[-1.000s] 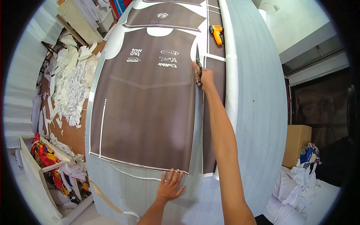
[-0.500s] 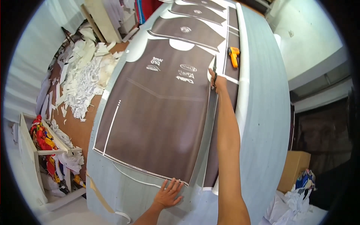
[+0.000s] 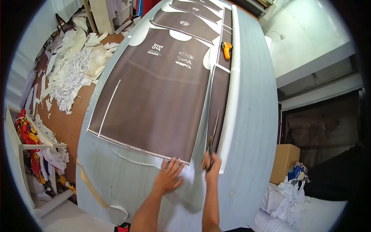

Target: Cutting printed garment patterns from a large sheet of fabric using scissors on a production table.

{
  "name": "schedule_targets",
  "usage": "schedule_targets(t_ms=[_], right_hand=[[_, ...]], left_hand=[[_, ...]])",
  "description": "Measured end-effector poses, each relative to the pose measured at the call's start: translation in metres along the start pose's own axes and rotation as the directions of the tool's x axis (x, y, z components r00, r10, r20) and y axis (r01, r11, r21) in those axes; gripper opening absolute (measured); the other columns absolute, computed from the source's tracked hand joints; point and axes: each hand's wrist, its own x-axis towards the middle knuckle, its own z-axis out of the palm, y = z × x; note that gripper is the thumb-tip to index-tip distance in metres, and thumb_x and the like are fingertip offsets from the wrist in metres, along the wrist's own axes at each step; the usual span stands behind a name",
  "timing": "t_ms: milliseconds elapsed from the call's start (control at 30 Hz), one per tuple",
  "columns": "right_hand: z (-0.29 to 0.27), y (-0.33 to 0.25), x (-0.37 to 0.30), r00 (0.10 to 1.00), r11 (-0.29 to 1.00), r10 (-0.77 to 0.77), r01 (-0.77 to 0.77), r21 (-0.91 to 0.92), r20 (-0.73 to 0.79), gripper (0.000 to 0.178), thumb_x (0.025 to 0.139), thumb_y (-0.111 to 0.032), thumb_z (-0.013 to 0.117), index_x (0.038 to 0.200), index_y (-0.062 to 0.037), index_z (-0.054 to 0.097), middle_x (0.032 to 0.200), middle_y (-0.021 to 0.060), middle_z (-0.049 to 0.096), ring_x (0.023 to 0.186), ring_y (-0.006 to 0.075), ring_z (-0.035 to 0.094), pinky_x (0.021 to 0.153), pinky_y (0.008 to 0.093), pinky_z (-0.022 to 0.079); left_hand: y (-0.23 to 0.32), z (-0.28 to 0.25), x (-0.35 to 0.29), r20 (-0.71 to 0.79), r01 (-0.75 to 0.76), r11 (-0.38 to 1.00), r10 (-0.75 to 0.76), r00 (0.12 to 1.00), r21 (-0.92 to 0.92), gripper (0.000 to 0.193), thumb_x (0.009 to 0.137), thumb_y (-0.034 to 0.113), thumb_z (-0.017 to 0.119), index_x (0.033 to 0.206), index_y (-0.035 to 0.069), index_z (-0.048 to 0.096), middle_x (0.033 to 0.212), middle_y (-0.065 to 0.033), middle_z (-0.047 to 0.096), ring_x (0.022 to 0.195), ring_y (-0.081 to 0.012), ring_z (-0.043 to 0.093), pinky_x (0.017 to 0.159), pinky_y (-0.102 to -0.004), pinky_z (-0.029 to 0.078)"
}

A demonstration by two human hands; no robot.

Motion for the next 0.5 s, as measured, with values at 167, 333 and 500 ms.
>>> schedule_targets(t_ms=[167,333,500], right_hand=[[0.007,0.07,-0.198,0.992,0.996,0.089,-0.085,0.04,-0.088,0.03,0.088,-0.022,0.068,0.066,-0.007,0.055,0.054,0.0002,0.052,0.043,0.0083,0.048,0.039,0.0241,0.036],[0.02,0.115,-0.312,0.97,0.969,0.209,-0.223,-0.106,-0.127,0.032,0.085,-0.026,0.073,0.065,-0.0075,0.056,0.052,-0.0008,0.05,0.042,0.008,0.047,0.039,0.0239,0.035],[0.07,0.115,-0.382,0.977,0.981,0.108,-0.134,-0.139,-0.182,0.036,0.085,-0.026,0.075,0.062,-0.01,0.052,0.051,-0.0043,0.045,0.041,0.0064,0.041,0.039,0.0233,0.031]], left_hand=[[-0.008,0.003,-0.006,-0.204,-0.069,0.996,0.056,0.977,-0.057,0.068,0.088,0.041,0.056,0.146,0.013,0.035,0.153,-0.0171,0.026,0.143,-0.0342,0.02,0.115,-0.0564,0.013],[-0.027,-0.002,-0.037,-0.246,-0.115,0.993,0.104,0.964,-0.031,0.066,0.09,0.043,0.054,0.147,0.013,0.035,0.154,-0.0167,0.026,0.144,-0.0341,0.019,0.115,-0.0565,0.015],[-0.082,-0.046,-0.139,-0.167,-0.204,0.979,0.206,0.964,0.027,0.061,0.093,0.044,0.051,0.145,0.014,0.038,0.154,-0.011,0.029,0.143,-0.0318,0.023,0.114,-0.055,0.016]])
